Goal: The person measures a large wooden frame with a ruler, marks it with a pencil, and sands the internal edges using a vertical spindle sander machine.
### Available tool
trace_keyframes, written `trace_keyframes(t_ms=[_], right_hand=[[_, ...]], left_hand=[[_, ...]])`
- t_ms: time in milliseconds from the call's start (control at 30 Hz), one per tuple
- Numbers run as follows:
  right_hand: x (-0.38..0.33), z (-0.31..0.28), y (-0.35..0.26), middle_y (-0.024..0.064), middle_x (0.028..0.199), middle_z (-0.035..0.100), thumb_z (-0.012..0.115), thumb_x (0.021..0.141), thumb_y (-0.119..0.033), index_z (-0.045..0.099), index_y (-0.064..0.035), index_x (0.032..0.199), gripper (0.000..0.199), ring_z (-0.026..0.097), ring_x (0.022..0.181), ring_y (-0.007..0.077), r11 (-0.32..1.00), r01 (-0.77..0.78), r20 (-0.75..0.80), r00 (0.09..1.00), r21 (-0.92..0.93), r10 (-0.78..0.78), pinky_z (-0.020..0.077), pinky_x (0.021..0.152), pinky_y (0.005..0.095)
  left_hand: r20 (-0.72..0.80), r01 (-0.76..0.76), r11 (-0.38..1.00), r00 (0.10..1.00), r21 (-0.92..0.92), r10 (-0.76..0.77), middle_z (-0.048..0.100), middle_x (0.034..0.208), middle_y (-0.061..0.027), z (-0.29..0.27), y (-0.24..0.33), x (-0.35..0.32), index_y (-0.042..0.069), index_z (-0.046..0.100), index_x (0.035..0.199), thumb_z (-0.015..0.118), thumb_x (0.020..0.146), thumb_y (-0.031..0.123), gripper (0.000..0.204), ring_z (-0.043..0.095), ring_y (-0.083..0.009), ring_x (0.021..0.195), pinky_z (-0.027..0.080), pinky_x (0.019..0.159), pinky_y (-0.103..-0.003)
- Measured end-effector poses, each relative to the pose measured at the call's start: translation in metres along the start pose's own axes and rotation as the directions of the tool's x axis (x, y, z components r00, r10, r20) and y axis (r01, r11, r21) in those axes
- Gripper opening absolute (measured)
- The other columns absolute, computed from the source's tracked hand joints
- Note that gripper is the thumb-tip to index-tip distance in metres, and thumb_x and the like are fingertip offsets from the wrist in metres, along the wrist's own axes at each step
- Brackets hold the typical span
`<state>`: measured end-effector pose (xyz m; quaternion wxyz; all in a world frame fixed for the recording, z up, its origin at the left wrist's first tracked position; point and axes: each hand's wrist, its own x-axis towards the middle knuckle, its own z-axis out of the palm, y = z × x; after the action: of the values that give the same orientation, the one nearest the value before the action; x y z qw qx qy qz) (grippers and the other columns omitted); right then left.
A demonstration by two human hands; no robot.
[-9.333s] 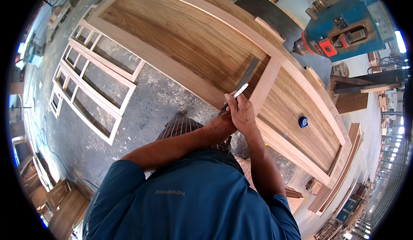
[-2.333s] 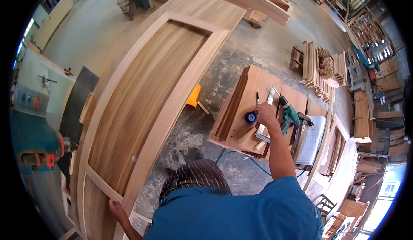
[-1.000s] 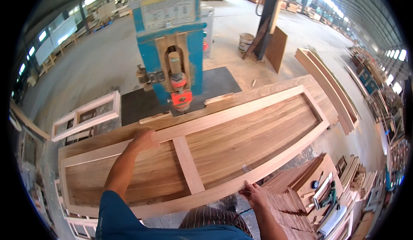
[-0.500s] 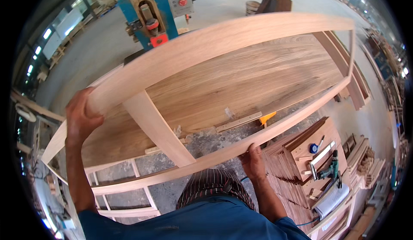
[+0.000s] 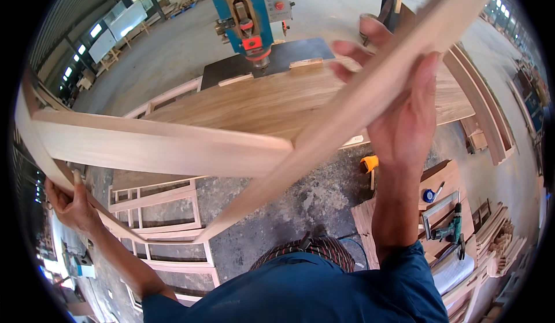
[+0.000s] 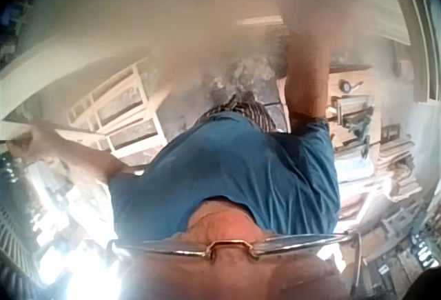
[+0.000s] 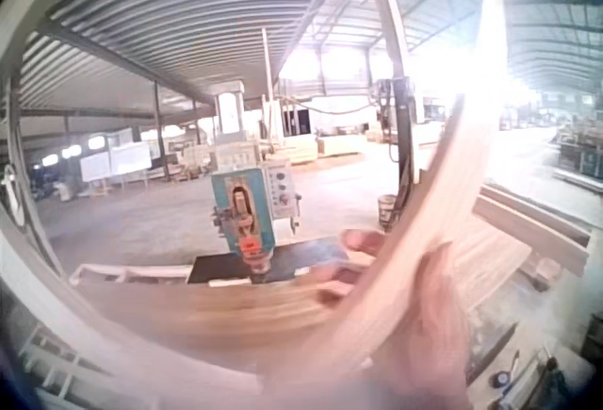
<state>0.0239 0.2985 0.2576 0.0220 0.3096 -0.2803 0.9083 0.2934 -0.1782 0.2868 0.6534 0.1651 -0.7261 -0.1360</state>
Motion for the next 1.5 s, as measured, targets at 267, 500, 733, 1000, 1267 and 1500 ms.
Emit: trace_keyframes(t_ms=[267,500,733,1000,1267,1500], right_hand=[[-0.149,0.014,0.124,0.0080,0.112,0.067,0.063,0.105,-0.032,0.061,0.0022,0.125,0.040,0.063,0.100,0.0147,0.827,-0.394,-0.075,0.914,-0.402,0.399,0.0506,0.087,0.0287],[-0.093,0.067,0.106,0.0101,0.084,0.067,0.076,0.098,-0.035,0.063,0.0010,0.108,0.039,0.060,0.077,0.0100,0.766,-0.009,0.085,0.993,-0.642,0.083,0.0509,0.067,0.0296],[-0.056,0.120,0.078,0.0092,0.082,0.066,0.079,0.094,-0.039,0.065,0.0016,0.103,0.044,0.059,0.072,0.0097,0.527,0.153,0.298,0.933,-0.836,0.201,0.0479,0.062,0.0283],[-0.005,0.180,0.075,0.0178,0.074,0.062,0.077,0.092,-0.037,0.063,0.0015,0.096,0.041,0.061,0.067,0.0266,0.300,0.349,0.448,0.805,-0.888,0.390,0.0474,0.060,0.0407],[0.048,0.161,0.157,0.0209,0.086,0.074,0.081,0.085,-0.050,0.072,-0.0051,0.120,0.058,0.075,0.083,0.0354,0.137,0.616,0.631,0.750,-0.776,0.200,0.0578,0.076,0.0444],[0.086,0.096,0.183,0.0150,0.086,0.074,0.079,0.082,-0.065,0.070,-0.0120,0.131,0.072,0.073,0.080,0.0274,0.017,0.784,0.768,0.602,-0.620,0.218,0.0574,0.073,0.0425]], left_hand=[[0.140,0.354,0.800,0.934,-0.484,-0.328,0.066,0.130,-0.0128,-0.038,-0.024,-0.058,-0.002,0.051,0.148,0.075,0.095,0.020,0.062,0.062,-0.0195,0.117,0.046,0.105,-0.033],[0.177,0.441,0.372,0.805,-0.817,-0.566,0.056,0.140,-0.0135,-0.076,-0.063,-0.050,0.006,0.048,0.149,0.058,0.108,0.039,0.054,0.051,-0.0263,0.131,0.041,0.114,-0.043],[0.507,0.514,-0.074,0.793,-0.854,-0.338,0.049,0.109,-0.0099,-0.117,-0.137,-0.059,0.003,0.053,0.127,0.069,0.102,0.027,0.037,0.046,-0.0222,0.099,0.045,0.089,-0.038],[0.621,0.427,-0.493,0.705,-0.758,-0.343,0.064,0.118,-0.0112,-0.126,-0.187,-0.122,0.003,0.059,0.127,0.076,0.098,0.024,0.039,0.059,-0.0268,0.117,0.052,0.105,-0.044],[0.552,0.391,-0.393,0.653,-0.832,-0.518,0.068,0.127,-0.0099,-0.092,-0.181,-0.191,0.002,0.068,0.124,0.073,0.099,0.029,0.037,0.060,-0.0246,0.116,0.053,0.107,-0.041],[0.566,0.474,-0.331,0.536,-0.816,-0.626,0.071,0.111,-0.0075,-0.041,-0.153,-0.231,0.004,0.066,0.124,0.073,0.099,0.032,0.037,0.062,-0.0231,0.105,0.054,0.103,-0.042]])
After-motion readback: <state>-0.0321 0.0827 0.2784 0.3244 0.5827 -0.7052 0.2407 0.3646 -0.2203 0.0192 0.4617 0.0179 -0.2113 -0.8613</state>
